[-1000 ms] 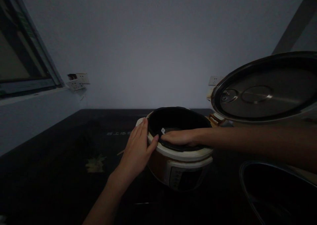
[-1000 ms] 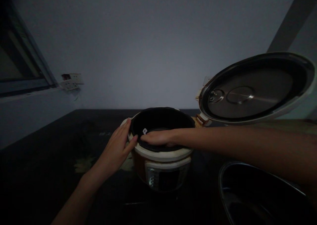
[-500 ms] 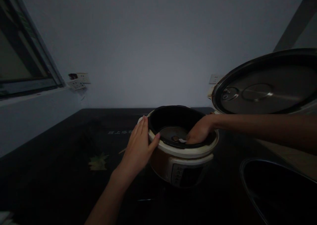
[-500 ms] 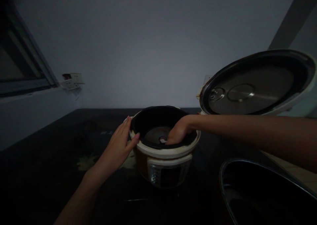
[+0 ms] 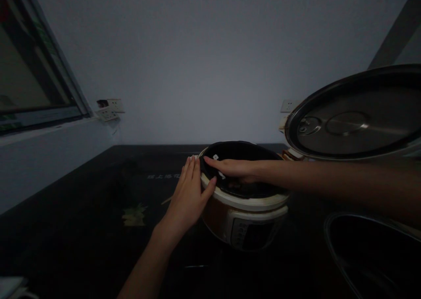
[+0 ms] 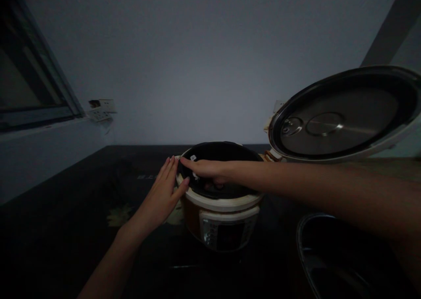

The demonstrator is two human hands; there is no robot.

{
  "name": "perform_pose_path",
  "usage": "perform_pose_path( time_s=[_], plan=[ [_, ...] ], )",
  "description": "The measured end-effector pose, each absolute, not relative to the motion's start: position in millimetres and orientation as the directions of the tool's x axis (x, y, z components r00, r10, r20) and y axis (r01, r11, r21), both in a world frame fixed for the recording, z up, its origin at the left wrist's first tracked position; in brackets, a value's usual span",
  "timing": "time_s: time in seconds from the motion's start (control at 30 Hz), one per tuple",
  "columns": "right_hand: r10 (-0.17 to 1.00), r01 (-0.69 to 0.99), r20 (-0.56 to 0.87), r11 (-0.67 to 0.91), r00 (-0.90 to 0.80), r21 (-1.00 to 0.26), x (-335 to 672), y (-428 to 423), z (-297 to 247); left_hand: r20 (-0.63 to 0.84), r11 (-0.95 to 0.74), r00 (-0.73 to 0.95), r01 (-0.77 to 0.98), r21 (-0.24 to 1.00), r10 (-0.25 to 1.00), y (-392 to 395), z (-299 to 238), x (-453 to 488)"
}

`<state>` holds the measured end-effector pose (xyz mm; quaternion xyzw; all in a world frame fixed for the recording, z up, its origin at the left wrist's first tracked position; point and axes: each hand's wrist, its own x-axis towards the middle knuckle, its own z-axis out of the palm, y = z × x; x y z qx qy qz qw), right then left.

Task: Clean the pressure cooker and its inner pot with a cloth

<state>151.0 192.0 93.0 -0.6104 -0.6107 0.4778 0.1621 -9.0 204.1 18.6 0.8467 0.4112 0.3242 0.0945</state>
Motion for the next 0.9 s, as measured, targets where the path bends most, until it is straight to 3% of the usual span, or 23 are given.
perform_pose_path(
  time_s=[0.13, 0.33, 0.53, 0.7, 0.9],
  plan=[
    [0.89, 0.375, -0.416, -0.326, -0.188, -0.868, 149.9, 171.0, 99.3, 0.422, -0.655, 0.502, 0.608, 0.449, 0.755, 207.6, 22.5, -16.7],
    [0.876, 0.295, -0.376, -0.289, -0.302, -0.911, 180.9, 144.5, 104.9, 0.421, -0.701, 0.562, 0.535, 0.472, 0.712, 215.0, 25.4, -27.9],
    [0.86, 0.315, -0.454, -0.376, -0.231, -0.872, 190.8, 138.1, 111.5, 0.439, -0.692, 0.534, 0.553, 0.464, 0.722, 214.8, 22.3, -23.8],
    [0.894, 0.32, -0.436, -0.384, -0.105, -0.866, 191.4, 148.8, 104.8, 0.42, -0.675, 0.529, 0.555, 0.486, 0.737, 215.4, 22.8, -23.8],
    [0.837, 0.401, -0.476, -0.351, -0.271, -0.846, 193.9, 156.8, 95.3, 0.412, -0.677, 0.539, 0.551, 0.488, 0.735, 213.9, 25.8, -23.8]
  ],
)
